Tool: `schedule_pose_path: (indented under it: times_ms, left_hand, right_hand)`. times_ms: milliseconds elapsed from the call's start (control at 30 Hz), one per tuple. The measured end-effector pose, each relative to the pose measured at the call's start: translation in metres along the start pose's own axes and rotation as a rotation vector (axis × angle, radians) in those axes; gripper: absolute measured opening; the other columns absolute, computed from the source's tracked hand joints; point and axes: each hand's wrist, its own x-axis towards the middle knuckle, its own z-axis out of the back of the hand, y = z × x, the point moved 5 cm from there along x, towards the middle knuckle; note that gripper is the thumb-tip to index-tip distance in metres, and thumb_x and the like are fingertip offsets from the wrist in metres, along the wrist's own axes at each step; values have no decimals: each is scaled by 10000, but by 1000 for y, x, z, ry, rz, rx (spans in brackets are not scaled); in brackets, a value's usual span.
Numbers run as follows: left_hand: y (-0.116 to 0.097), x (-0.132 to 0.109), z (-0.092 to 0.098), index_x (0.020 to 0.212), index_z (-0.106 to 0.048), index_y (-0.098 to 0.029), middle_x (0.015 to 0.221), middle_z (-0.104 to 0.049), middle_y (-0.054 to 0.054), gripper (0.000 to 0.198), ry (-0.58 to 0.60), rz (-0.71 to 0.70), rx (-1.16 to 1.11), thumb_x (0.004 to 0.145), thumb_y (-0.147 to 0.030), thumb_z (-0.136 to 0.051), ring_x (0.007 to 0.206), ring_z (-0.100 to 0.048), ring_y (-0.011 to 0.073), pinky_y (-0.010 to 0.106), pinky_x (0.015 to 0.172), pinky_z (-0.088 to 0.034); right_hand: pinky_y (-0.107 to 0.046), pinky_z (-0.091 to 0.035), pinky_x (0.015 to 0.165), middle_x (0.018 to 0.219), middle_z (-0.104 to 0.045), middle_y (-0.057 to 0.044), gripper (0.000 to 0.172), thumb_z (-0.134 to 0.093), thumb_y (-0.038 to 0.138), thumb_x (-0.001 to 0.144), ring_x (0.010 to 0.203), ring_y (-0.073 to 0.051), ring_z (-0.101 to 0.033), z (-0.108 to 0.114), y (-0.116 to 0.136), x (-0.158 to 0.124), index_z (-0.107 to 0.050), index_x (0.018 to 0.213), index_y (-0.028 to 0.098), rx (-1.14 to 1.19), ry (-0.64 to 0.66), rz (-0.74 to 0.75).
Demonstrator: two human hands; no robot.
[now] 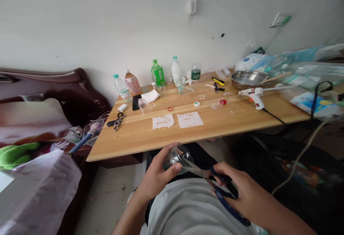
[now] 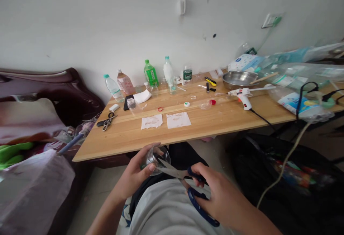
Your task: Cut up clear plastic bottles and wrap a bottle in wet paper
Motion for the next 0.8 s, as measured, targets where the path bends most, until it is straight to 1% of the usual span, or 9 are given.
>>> schedule_pose_path:
  times_ms: [100,200,267,367,400,467,600,733,800]
  left_hand:
    - [0,-1,0,1380,-520,-234,1270,-641,110,575,21,2,0,887,-510,-629,1224,-554,288,437,1098,-373]
    - [-3,-6,31,1354,-547,-261,1234,-660,84,559,-61,-5,86,856,-480,-677,1175,-592,277,422,1072,-412]
    - [-4,-10,77,1365,-525,-296,1234,-646,59,564,-323,-52,163,847,-441,-696,1134,-615,255,400,1036,-449]
    - [4,-13,151,1406,-448,-302,1327,-566,49,667,-806,-273,92,808,-388,-730,1171,-606,239,381,1042,-463]
    - [13,-8,166,1400,-442,-289,1344,-547,59,654,-841,-317,39,816,-414,-708,1195,-596,242,388,1051,-459]
    - [38,8,186,1313,-477,-250,1316,-552,77,624,-865,-258,-1,778,-455,-724,1195,-601,250,391,1042,-467]
    - [80,33,202,1226,-417,-248,1268,-581,104,639,-869,-151,37,722,-396,-783,1172,-614,256,445,1016,-478]
    - [94,35,205,1228,-361,-258,1255,-607,103,651,-837,-96,102,736,-380,-771,1165,-612,239,494,1063,-426]
    - [93,32,204,1229,-372,-244,1248,-609,110,651,-835,-82,143,732,-376,-772,1190,-598,247,500,1088,-395]
  right_hand:
    - [-272,-507,752,892,-665,-19,233,-589,347,867,805,-169,-641,-3,-2,2,-554,1065,229,3,-26,29]
    - [-262,-520,756,897,-674,-14,267,-612,332,850,814,-167,-656,2,-10,4,-554,1092,234,-2,-128,56]
    - [-259,-533,763,888,-679,-17,278,-617,369,863,806,-167,-665,13,-18,5,-546,1094,230,3,-249,70]
    - [-267,-554,787,905,-703,-41,325,-625,456,873,824,-183,-689,33,-34,5,-552,1077,215,45,-405,39]
    - [-280,-560,808,935,-717,-55,360,-642,486,856,862,-200,-700,39,-39,5,-567,1077,213,54,-450,7]
    - [-313,-576,823,979,-744,-75,447,-695,541,793,904,-246,-717,47,-51,3,-608,1084,213,56,-520,-70]
    - [-327,-605,758,942,-774,-72,472,-740,577,714,841,-291,-745,55,-76,-2,-683,1047,247,60,-585,-167]
    - [-268,-600,654,883,-779,-53,459,-713,643,706,809,-277,-751,53,-95,0,-725,956,259,60,-494,-226]
    - [-248,-589,623,830,-772,-38,467,-703,660,706,748,-255,-746,42,-96,5,-724,932,252,76,-436,-230]
